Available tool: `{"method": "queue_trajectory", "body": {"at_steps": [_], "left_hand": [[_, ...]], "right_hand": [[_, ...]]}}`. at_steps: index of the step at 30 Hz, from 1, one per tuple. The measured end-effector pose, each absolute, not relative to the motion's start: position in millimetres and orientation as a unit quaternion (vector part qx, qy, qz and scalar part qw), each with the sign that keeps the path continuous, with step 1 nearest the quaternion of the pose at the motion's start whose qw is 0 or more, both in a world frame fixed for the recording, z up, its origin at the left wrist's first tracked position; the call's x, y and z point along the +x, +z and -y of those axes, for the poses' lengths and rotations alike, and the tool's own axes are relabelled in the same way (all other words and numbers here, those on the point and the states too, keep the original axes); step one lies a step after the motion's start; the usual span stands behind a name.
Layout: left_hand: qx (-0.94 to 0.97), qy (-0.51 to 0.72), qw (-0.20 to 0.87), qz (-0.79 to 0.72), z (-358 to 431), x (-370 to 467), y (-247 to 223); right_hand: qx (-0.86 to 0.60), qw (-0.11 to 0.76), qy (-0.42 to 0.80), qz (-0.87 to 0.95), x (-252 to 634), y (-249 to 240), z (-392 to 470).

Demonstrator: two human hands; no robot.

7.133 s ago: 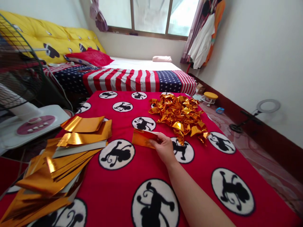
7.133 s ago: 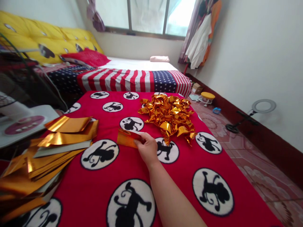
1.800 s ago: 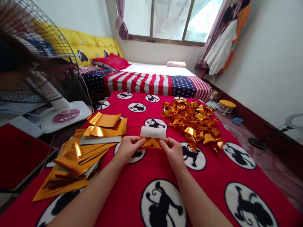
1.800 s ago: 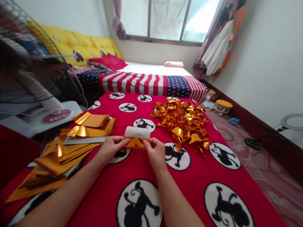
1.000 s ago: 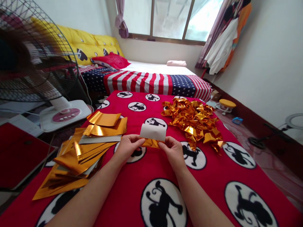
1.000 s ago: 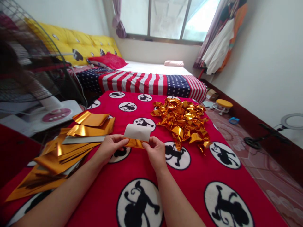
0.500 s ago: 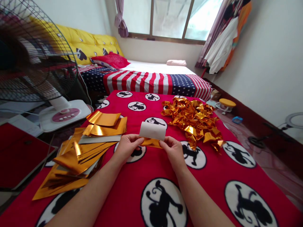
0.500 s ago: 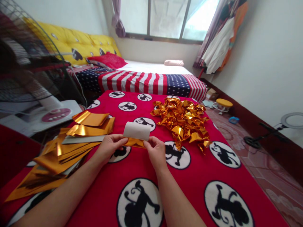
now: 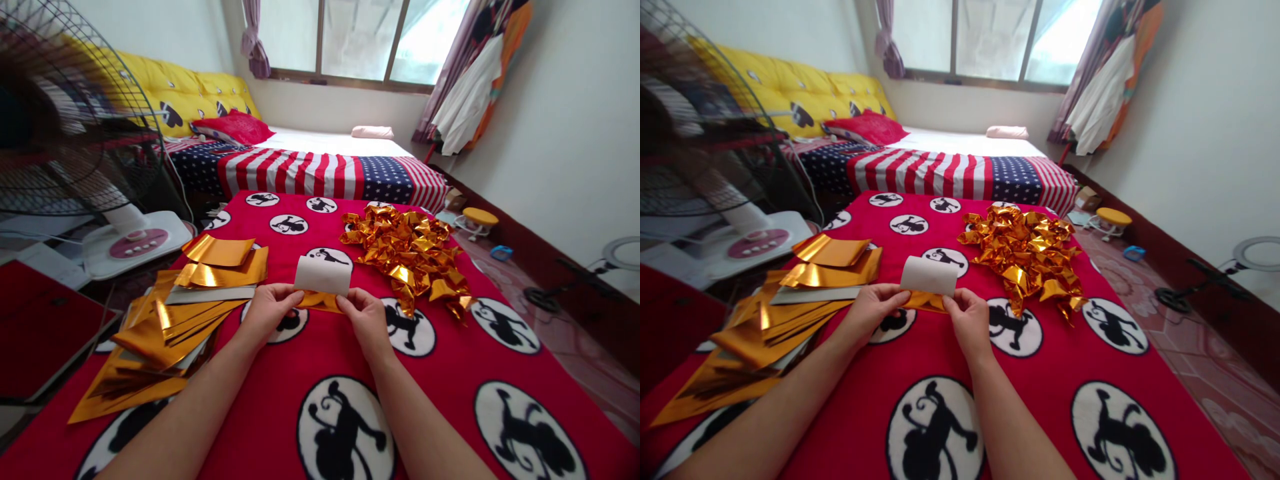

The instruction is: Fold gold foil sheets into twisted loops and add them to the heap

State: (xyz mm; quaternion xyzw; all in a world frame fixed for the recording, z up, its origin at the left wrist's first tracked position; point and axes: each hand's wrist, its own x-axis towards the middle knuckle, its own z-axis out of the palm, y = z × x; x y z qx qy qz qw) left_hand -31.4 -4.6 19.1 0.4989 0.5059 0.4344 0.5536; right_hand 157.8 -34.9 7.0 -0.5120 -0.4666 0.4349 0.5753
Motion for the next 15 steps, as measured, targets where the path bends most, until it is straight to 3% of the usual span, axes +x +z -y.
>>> {"method": "queue_trajectory", "body": {"at_steps": [9,15], "left_hand": [[0.524,0.426,0.522,-0.521,4.0,-29.3,18.1],[0.627,0.404,0.36,-0.561,8.3,-26.2,16.0]], "right_hand": [[-0.564,0.552,0.348,0.506,156.1,5.3,37.1],[-0.645,0.469,0.206,0.567,156.3,5.0,41.1]]}}
